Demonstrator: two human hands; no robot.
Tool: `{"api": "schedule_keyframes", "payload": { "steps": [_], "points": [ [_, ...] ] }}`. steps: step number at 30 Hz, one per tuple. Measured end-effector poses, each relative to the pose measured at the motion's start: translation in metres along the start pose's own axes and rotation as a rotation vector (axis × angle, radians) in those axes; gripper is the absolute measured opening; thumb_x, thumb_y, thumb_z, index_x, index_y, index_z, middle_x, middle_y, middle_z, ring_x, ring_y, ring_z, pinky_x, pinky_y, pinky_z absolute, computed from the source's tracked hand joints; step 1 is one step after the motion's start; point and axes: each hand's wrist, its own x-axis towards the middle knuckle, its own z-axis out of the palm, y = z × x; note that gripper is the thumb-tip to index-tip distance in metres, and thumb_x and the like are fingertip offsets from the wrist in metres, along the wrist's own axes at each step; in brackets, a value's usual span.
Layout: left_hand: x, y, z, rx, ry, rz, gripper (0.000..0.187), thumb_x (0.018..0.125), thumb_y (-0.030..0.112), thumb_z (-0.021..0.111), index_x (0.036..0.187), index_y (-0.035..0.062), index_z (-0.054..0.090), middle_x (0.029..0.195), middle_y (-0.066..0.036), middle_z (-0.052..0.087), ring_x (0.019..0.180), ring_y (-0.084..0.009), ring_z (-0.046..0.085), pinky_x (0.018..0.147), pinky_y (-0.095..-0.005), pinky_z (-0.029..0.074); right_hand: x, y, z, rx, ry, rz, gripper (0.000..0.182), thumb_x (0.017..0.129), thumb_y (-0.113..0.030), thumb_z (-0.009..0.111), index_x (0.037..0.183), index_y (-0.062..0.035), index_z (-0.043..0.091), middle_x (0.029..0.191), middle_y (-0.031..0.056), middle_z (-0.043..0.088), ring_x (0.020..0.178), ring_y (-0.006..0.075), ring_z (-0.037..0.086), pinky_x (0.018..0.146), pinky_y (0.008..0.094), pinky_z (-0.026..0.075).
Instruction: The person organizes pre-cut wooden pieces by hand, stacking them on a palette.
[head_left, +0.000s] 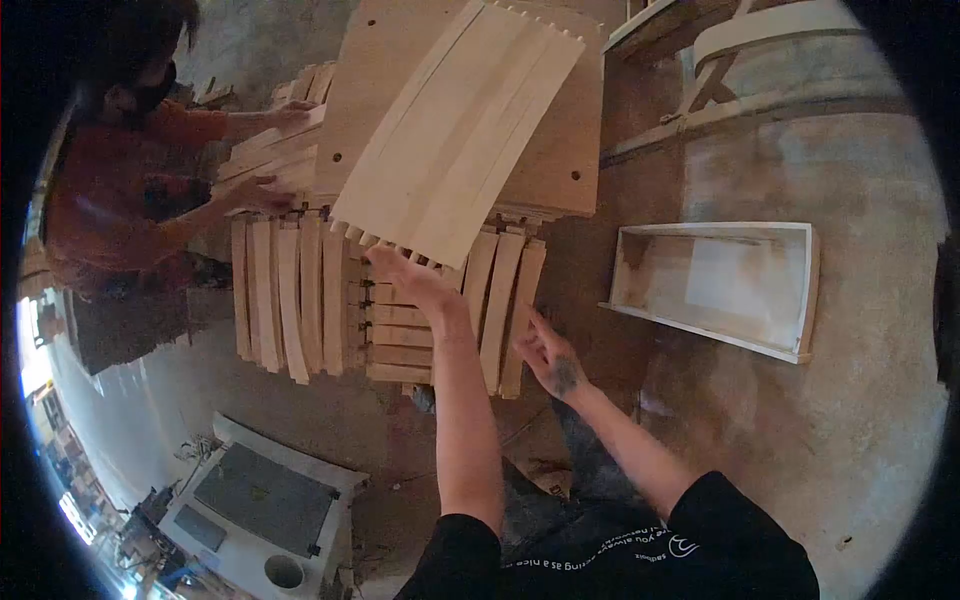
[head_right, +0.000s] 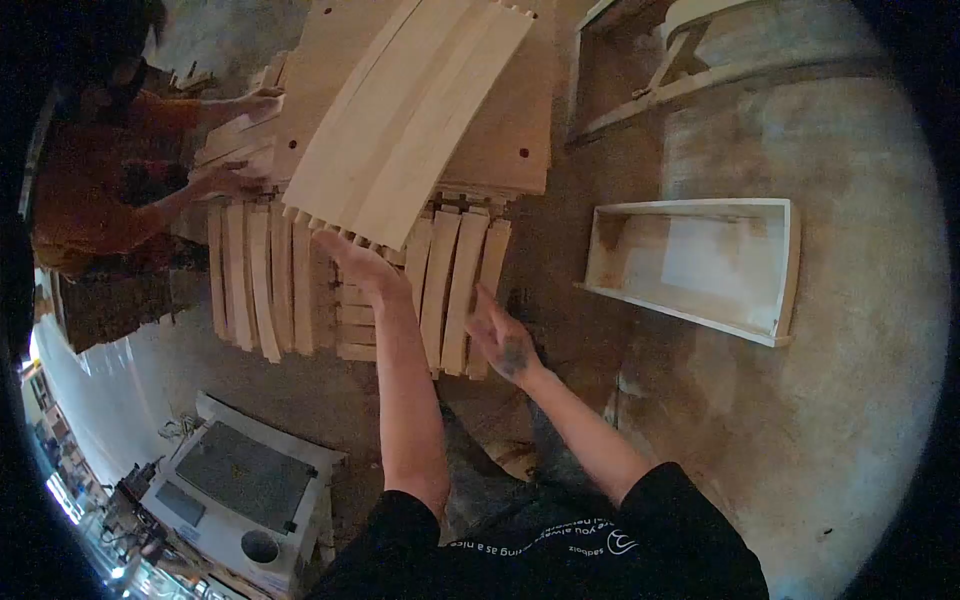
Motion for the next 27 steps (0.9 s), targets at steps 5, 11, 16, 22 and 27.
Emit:
{"api": "schedule_keyframes", "payload": {
  "steps": [5,11,16,22,27],
  "points": [
    [-0.048,0.035,-0.004,0.041,-0.072,-0.264,0.060,0.100,0.035,0.051,0.144,-0.0003,0.031,0.127,-0.016,0.051,0.119,-0.0261,0.051,0.099,-0.0417,0.048,-0.093,0.115,-0.010,-0.309,-0.142,0.349,0.079,0.095,-0.049,0.050,0.154,-0.0120,0.013,0.139,0.0194,0.045,0.127,0.0339,0.046,0.107,0.0444,0.036],
    [-0.065,0.034,-0.006,-0.008,-0.082,-0.277,0.060,0.096,0.038,0.059,0.138,-0.0015,0.040,0.127,-0.014,0.055,0.120,-0.0239,0.051,0.094,-0.0349,0.050,-0.161,0.189,0.005,-0.790,-0.322,0.569,0.094,0.088,-0.064,0.048,0.153,-0.0087,0.010,0.152,0.0249,0.025,0.140,0.0452,0.022,0.115,0.0526,0.020],
    [-0.035,0.025,-0.017,-0.004,0.004,-0.266,0.065,0.093,0.041,0.062,0.139,-0.0008,0.042,0.130,-0.013,0.053,0.119,-0.0244,0.051,0.098,-0.0368,0.045,-0.155,0.177,0.008,-0.821,-0.365,0.632,0.094,0.088,-0.068,0.045,0.154,-0.0143,0.007,0.156,0.0262,0.013,0.143,0.0440,0.017,0.114,0.0559,0.021],
    [-0.004,0.030,-0.020,-0.126,-0.050,-0.259,0.069,0.092,0.037,0.065,0.141,-0.0010,0.035,0.131,-0.011,0.050,0.118,-0.0210,0.051,0.096,-0.0341,0.046,-0.164,0.192,0.006,-0.736,-0.320,0.574,0.096,0.086,-0.070,0.045,0.154,-0.0142,0.007,0.154,0.0271,0.017,0.141,0.0454,0.021,0.112,0.0567,0.024],
    [-0.014,0.030,-0.020,-0.082,-0.081,-0.248,0.068,0.091,0.037,0.066,0.140,-0.0009,0.038,0.127,-0.011,0.053,0.112,-0.0201,0.053,0.092,-0.0327,0.047,-0.164,0.190,0.006,-0.725,-0.307,0.583,0.097,0.085,-0.070,0.048,0.154,-0.0141,0.010,0.152,0.0269,0.022,0.139,0.0459,0.026,0.110,0.0546,0.029]
  ]
}}
